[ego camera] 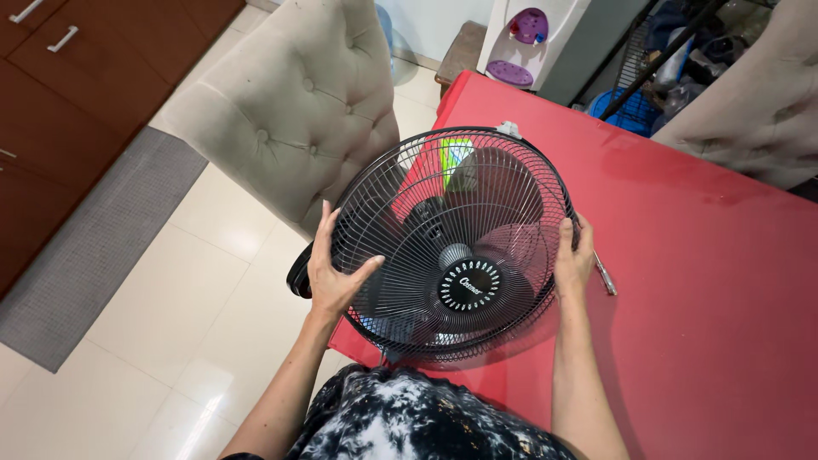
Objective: The person uses a screwdriver to loosen the screws on the top of a table fan's front grille. After loosening the screws, they remove the front grille from the fan.
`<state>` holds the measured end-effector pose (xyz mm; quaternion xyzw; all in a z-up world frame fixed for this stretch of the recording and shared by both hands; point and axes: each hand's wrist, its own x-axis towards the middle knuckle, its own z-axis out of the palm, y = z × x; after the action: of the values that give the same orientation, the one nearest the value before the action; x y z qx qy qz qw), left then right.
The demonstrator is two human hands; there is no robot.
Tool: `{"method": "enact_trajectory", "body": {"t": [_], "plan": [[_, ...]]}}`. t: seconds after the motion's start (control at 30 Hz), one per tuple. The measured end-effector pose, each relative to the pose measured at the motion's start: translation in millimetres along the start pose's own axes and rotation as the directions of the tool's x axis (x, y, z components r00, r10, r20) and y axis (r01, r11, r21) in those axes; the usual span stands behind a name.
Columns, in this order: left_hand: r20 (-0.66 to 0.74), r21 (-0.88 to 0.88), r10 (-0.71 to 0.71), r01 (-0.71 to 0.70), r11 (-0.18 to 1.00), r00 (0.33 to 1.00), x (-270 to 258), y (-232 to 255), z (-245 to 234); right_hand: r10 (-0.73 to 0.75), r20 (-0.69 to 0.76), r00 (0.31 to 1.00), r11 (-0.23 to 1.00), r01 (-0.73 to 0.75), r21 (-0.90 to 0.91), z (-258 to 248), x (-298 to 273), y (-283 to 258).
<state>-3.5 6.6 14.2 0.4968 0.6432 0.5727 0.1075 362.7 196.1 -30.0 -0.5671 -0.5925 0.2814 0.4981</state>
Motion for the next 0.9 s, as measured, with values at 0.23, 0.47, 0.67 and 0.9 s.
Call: {"method": "enact_trajectory", "body": {"t": [0.23, 0.47, 0.67, 0.9], "plan": [[0.026, -0.061, -0.021, 0.023, 0.998, 0.999, 8, -8, -10, -0.022, 0.061, 0.998, 0.998, 0.026, -0.057, 13, -8, -2], [-0.007, 0.036, 0.035, -0.034, 0.999, 0.999, 8, -7, -6, -0.066, 0.001, 0.998, 0.984, 0.065, -0.167, 19, -2, -10], [-0.003, -0.037, -0.024, 0.024, 0.999, 1.000, 13, 0, -2, 0.041, -0.061, 0.997, 0.977, -0.053, -0.207, 29, 1, -23], [-0.013, 0.024, 0.060, -0.060, 0.998, 0.998, 9, -3, -1, -0.041, -0.058, 0.997, 0.986, 0.031, -0.167, 23, 1, -17]]}}
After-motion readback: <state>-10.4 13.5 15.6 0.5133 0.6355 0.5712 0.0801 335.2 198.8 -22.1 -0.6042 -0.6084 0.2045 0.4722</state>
